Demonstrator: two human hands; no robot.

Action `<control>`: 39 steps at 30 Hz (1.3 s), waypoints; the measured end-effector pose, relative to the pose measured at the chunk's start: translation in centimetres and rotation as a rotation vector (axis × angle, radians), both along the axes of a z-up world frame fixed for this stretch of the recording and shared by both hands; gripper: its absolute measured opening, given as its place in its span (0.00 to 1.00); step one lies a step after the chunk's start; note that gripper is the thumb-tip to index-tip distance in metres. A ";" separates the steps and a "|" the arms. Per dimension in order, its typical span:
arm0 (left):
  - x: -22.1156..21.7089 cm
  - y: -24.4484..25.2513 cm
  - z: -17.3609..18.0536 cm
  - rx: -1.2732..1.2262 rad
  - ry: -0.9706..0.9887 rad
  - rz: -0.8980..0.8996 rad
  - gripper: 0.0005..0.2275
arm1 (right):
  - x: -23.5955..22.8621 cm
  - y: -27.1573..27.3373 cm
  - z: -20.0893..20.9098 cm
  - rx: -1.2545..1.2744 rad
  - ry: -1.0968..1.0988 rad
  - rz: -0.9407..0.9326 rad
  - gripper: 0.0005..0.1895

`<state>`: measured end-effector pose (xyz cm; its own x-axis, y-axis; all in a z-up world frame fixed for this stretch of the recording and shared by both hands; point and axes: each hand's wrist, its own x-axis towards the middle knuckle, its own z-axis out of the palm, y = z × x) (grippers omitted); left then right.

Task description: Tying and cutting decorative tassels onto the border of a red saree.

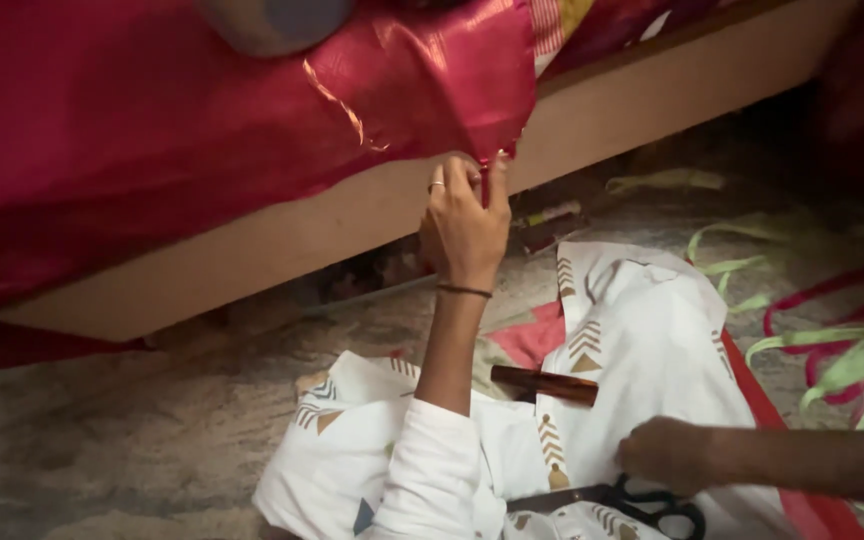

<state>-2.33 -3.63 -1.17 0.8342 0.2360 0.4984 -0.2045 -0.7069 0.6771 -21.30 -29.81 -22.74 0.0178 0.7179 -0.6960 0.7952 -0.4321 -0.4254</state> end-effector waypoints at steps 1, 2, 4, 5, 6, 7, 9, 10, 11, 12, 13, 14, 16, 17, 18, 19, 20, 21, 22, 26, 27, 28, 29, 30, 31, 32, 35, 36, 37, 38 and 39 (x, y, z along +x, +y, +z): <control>0.3 -0.3 -0.3 -0.022 -0.030 -0.012 0.12 | -0.7 -0.1 0.7 0.106 -0.075 -0.025 0.19; 0.6 -0.6 -0.7 -0.043 -0.060 -0.024 0.10 | -1.4 -0.3 1.4 0.211 -0.152 -0.051 0.12; 1.3 -0.7 -2.3 -0.056 -0.104 -0.035 0.08 | -2.6 0.4 3.6 0.244 -0.172 -0.030 0.19; 1.4 -0.7 -3.2 -0.070 -0.143 -0.035 0.07 | -3.5 0.8 4.6 0.278 -0.186 0.002 0.26; 1.4 -0.5 -3.8 -0.069 -0.134 -0.039 0.07 | -3.7 0.5 4.7 0.278 -0.178 -0.004 0.26; 1.5 -0.2 -4.3 -0.081 -0.151 -0.046 0.07 | -3.9 0.3 4.8 0.241 -0.085 -0.100 0.27; 1.4 0.4 -5.3 -0.091 -0.159 -0.061 0.07 | -4.2 0.0 4.7 0.205 0.016 -0.204 0.29; 1.3 0.8 -5.8 -0.230 -0.096 -0.112 0.07 | -4.3 -0.1 4.5 0.099 0.016 -0.327 0.27; 1.4 1.1 -6.2 -0.372 -0.035 -0.160 0.07 | -4.2 -0.5 4.4 -0.012 0.013 -0.446 0.26; 1.3 1.4 -6.9 -0.374 -0.030 -0.165 0.07 | -3.6 -1.6 4.5 -0.015 0.017 -0.452 0.26; 1.5 2.0 -7.4 -0.581 0.052 -0.226 0.07 | -2.6 -2.4 4.5 -0.033 0.021 -0.435 0.30; 1.6 2.7 -7.8 -0.788 0.137 -0.288 0.07 | -1.6 -3.1 4.5 -0.051 0.026 -0.417 0.34; 2.1 3.5 -8.3 -0.913 0.155 -0.336 0.07 | 0.8 -4.9 4.9 0.069 0.007 -0.387 0.24; 2.2 3.9 -8.7 -1.038 0.182 -0.387 0.06 | 1.7 -5.7 5.1 0.189 -0.004 -0.362 0.14; 2.0 4.1 -8.7 -1.041 0.180 -0.384 0.06 | 2.7 -5.3 7.1 0.186 -0.003 -0.358 0.14; 2.1 4.1 -8.5 -1.125 0.177 -0.445 0.06 | 4.0 -4.9 9.3 0.144 0.207 -0.747 0.16; 2.3 4.1 -8.4 -1.208 0.174 -0.506 0.06 | 5.3 -4.5 11.5 0.096 0.420 -1.133 0.19; 2.1 3.9 -8.4 -1.208 0.171 -0.506 0.06 | 5.9 -4.8 11.5 0.097 0.418 -1.131 0.19; 2.0 3.8 -8.3 -1.275 0.169 -0.547 0.05 | 6.6 -5.2 11.5 0.259 0.295 -1.155 0.21; 2.3 3.4 -8.4 -1.402 0.135 -0.643 0.05 | 7.9 -3.1 16.0 0.777 0.612 -1.192 0.22; 2.2 3.3 -8.5 -1.403 0.135 -0.644 0.05 | 8.1 -2.8 15.8 0.777 0.611 -1.193 0.22; 2.0 3.2 -8.5 -1.407 0.126 -0.654 0.05 | 8.3 -2.6 15.6 0.792 0.705 -1.244 0.23; 1.9 3.2 -8.4 -1.411 0.112 -0.666 0.06 | 8.6 -2.3 15.6 0.806 0.796 -1.291 0.24; 2.0 3.1 -8.5 -1.412 0.107 -0.668 0.06 | 9.0 -2.1 15.8 0.806 0.791 -1.288 0.24; 2.0 3.1 -8.6 -1.415 0.093 -0.664 0.05 | 9.3 -1.9 16.0 0.797 0.856 -1.311 0.24; 2.1 3.1 -8.7 -1.419 0.079 -0.659 0.04 | 9.6 -1.6 16.2 0.787 0.921 -1.333 0.24; 1.8 2.9 -8.0 -1.430 0.065 -0.660 0.03 | 10.2 -1.1 16.7 0.785 0.829 -1.345 0.23; 1.9 2.8 -8.1 -1.431 0.066 -0.662 0.03 | 10.3 -1.1 16.4 0.785 0.828 -1.346 0.23; 1.9 2.7 -8.2 -1.459 0.067 -0.668 0.03 | 10.4 -1.1 16.1 0.796 0.786 -1.347 0.23; 1.9 2.7 -8.3 -1.487 0.069 -0.674 0.03 | 10.4 -1.1 15.7 0.806 0.744 -1.347 0.22; 2.0 2.7 -8.3 -1.485 0.067 -0.673 0.03 | 10.4 -0.9 16.0 0.807 0.745 -1.345 0.22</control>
